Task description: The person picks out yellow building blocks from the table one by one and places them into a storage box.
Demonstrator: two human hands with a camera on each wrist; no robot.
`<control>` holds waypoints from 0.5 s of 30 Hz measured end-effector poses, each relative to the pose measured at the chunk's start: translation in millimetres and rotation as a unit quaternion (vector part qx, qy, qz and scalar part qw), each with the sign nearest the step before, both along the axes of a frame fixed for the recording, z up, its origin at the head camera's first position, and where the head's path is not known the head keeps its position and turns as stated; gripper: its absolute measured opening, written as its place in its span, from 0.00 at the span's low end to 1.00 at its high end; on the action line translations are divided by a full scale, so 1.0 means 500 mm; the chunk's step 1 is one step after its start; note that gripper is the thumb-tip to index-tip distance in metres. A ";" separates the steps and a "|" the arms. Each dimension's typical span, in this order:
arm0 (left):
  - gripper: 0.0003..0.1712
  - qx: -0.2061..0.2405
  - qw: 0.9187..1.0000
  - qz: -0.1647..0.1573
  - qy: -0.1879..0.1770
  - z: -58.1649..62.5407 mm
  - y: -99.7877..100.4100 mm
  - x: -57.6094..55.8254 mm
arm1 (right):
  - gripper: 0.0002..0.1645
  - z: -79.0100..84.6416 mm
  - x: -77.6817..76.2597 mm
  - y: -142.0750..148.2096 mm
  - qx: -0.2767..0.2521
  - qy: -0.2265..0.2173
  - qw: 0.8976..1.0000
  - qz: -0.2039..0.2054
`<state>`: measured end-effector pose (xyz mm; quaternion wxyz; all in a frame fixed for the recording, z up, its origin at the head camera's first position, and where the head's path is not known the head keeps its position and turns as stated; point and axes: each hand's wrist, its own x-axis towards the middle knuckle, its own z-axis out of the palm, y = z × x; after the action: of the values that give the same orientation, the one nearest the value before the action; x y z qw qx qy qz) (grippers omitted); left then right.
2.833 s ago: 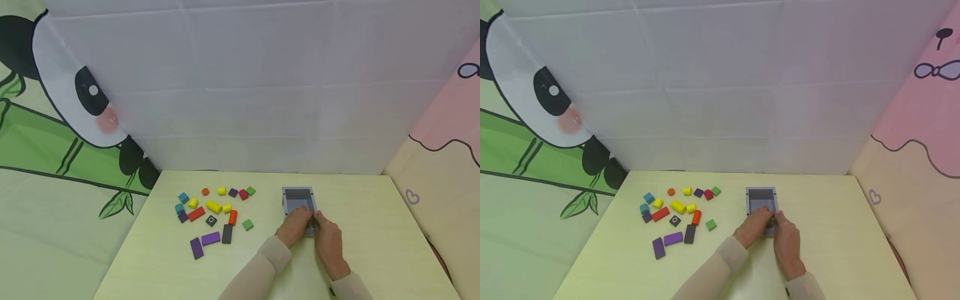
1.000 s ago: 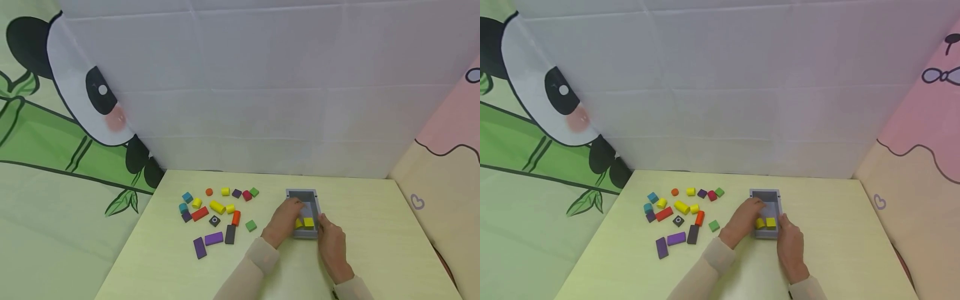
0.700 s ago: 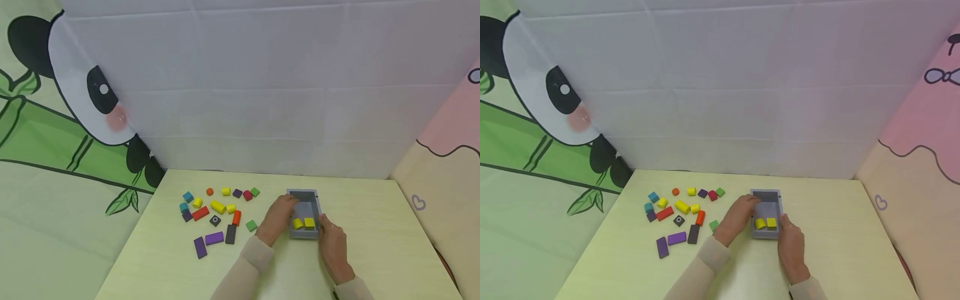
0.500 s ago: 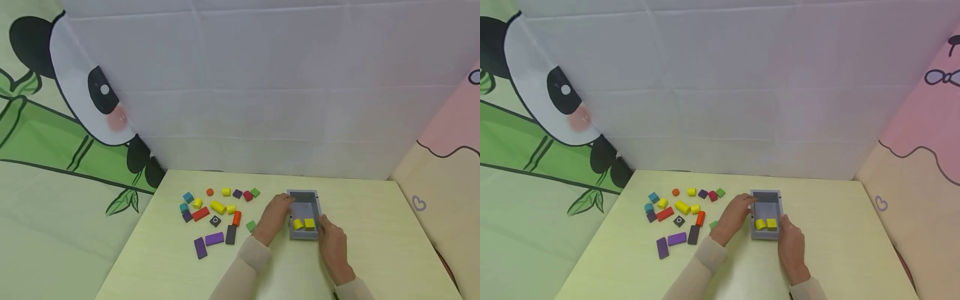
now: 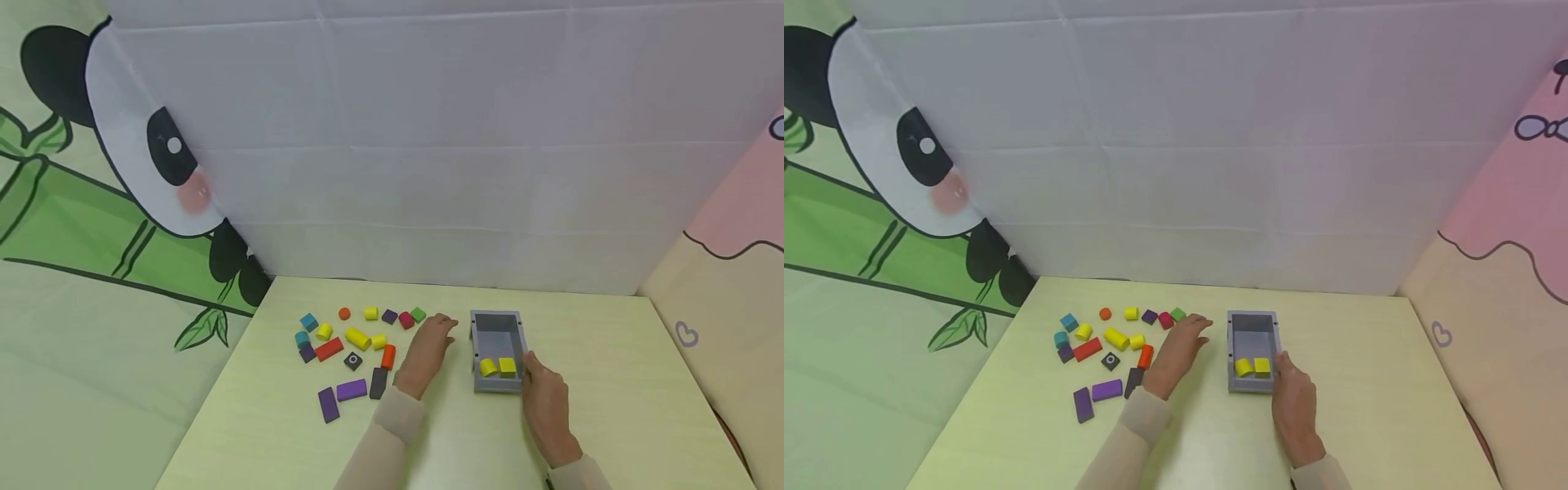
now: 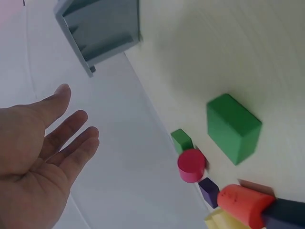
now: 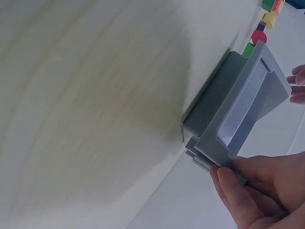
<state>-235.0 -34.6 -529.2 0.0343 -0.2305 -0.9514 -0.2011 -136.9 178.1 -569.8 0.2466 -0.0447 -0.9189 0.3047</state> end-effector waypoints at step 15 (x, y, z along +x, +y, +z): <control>0.18 0.033 0.999 0.033 0.021 -0.025 -0.093 -0.008 | 0.16 -0.005 0.001 0.003 0.007 0.007 1.000 0.012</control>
<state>-238.8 -81.1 -541.7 0.0690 -0.2016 -0.9504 -0.2265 -136.6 179.6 -572.3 0.2494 -0.0303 -0.9198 0.3015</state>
